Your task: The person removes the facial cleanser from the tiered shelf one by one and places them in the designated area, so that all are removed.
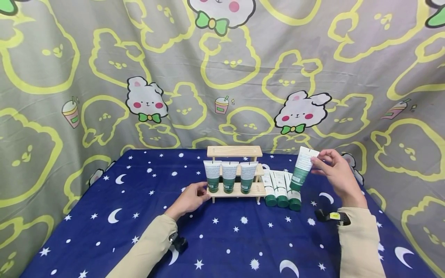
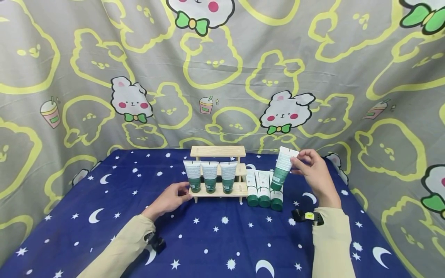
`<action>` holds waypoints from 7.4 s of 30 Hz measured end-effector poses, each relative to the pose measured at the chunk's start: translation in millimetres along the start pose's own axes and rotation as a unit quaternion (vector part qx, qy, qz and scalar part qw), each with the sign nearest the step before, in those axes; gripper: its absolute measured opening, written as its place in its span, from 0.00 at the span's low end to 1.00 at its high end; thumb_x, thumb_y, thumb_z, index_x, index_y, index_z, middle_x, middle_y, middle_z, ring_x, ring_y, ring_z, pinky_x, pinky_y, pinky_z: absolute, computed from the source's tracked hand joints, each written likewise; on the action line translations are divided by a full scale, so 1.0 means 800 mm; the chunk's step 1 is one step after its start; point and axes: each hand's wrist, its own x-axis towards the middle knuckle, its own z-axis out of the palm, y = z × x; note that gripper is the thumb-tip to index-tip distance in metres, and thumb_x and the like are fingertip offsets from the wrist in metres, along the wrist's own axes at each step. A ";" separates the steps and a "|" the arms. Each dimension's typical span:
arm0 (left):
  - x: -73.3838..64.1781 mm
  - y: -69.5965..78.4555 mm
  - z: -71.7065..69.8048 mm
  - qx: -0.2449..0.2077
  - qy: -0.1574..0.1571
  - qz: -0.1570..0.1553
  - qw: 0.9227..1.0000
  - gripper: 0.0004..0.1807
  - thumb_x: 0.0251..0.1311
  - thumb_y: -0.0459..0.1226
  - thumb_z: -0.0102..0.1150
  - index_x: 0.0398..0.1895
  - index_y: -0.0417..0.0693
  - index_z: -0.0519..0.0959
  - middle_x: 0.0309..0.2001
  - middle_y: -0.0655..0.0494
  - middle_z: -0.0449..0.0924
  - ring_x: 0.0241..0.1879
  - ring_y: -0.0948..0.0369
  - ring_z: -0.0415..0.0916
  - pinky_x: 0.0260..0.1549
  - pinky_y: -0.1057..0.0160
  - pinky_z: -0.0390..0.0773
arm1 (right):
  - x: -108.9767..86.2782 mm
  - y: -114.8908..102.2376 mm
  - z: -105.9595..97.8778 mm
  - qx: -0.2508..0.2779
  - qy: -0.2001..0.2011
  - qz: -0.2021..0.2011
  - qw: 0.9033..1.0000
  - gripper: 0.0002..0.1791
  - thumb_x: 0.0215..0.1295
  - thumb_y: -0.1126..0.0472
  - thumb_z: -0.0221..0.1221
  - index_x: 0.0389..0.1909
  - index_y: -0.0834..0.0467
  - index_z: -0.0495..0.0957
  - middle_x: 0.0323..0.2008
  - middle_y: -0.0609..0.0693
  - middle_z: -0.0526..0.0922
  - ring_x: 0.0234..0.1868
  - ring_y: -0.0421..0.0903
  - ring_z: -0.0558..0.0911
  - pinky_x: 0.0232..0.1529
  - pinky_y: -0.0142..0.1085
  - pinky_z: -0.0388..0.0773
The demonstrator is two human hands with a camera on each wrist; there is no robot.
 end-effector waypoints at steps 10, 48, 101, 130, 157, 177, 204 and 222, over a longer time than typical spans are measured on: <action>0.000 -0.001 0.000 -0.001 0.003 0.004 1.000 0.26 0.60 0.28 0.66 0.62 0.29 0.76 0.31 0.56 0.80 0.32 0.62 0.74 0.39 0.62 0.73 | -0.002 0.034 -0.029 0.035 -0.014 0.057 0.998 0.14 0.72 0.66 0.60 0.48 0.59 0.64 0.33 0.38 0.85 0.33 0.37 0.86 0.35 0.33 0.85; 0.001 -0.001 0.001 0.010 0.002 -0.006 1.000 0.26 0.61 0.29 0.65 0.63 0.30 0.76 0.31 0.56 0.80 0.33 0.61 0.74 0.40 0.61 0.73 | -0.007 0.129 -0.028 -0.104 0.013 0.260 0.960 0.25 0.78 0.57 0.54 0.63 0.73 0.64 0.34 0.41 0.79 0.32 0.31 0.81 0.36 0.33 0.85; 0.000 -0.001 0.000 0.008 -0.009 -0.015 1.000 0.26 0.63 0.30 0.65 0.65 0.32 0.75 0.31 0.55 0.79 0.31 0.60 0.73 0.36 0.62 0.72 | 0.000 0.036 -0.021 -0.151 0.060 0.090 0.983 0.18 0.75 0.54 0.59 0.58 0.60 0.74 0.35 0.31 0.82 0.37 0.31 0.81 0.37 0.29 0.83; 0.002 -0.005 0.002 0.010 0.000 -0.009 1.000 0.27 0.62 0.29 0.65 0.64 0.31 0.75 0.29 0.56 0.79 0.30 0.61 0.73 0.36 0.62 0.73 | 0.001 -0.032 0.043 -0.111 0.079 -0.054 0.989 0.17 0.72 0.59 0.63 0.59 0.52 0.77 0.44 0.35 0.84 0.44 0.32 0.83 0.41 0.23 0.79; 0.000 0.000 -0.002 0.009 -0.015 -0.014 1.000 0.28 0.63 0.30 0.65 0.66 0.31 0.73 0.32 0.54 0.81 0.32 0.61 0.74 0.37 0.61 0.74 | -0.002 -0.013 0.160 -0.204 -0.081 -0.084 0.972 0.26 0.71 0.51 0.64 0.66 0.55 0.75 0.53 0.52 0.84 0.52 0.47 0.83 0.50 0.38 0.79; 0.002 -0.004 -0.002 0.014 -0.019 -0.015 1.000 0.28 0.64 0.31 0.64 0.67 0.32 0.73 0.33 0.54 0.81 0.32 0.60 0.74 0.37 0.62 0.74 | -0.011 0.019 0.209 -0.219 -0.121 -0.044 0.967 0.19 0.66 0.55 0.69 0.53 0.58 0.78 0.40 0.54 0.86 0.43 0.49 0.86 0.45 0.44 0.83; 0.001 -0.001 -0.002 0.015 -0.018 -0.024 0.999 0.28 0.65 0.32 0.64 0.68 0.34 0.73 0.32 0.55 0.80 0.32 0.60 0.74 0.37 0.61 0.74 | -0.001 0.002 0.163 -0.254 -0.076 -0.049 0.963 0.23 0.69 0.52 0.66 0.57 0.62 0.77 0.48 0.61 0.86 0.50 0.57 0.85 0.51 0.52 0.81; 0.001 0.000 -0.003 0.014 -0.020 -0.027 0.999 0.28 0.65 0.32 0.64 0.68 0.34 0.73 0.33 0.55 0.81 0.32 0.60 0.74 0.37 0.62 0.74 | 0.007 -0.016 0.062 -0.234 -0.011 -0.030 0.972 0.32 0.78 0.49 0.53 0.75 0.58 0.58 0.54 0.67 0.82 0.42 0.40 0.80 0.37 0.31 0.78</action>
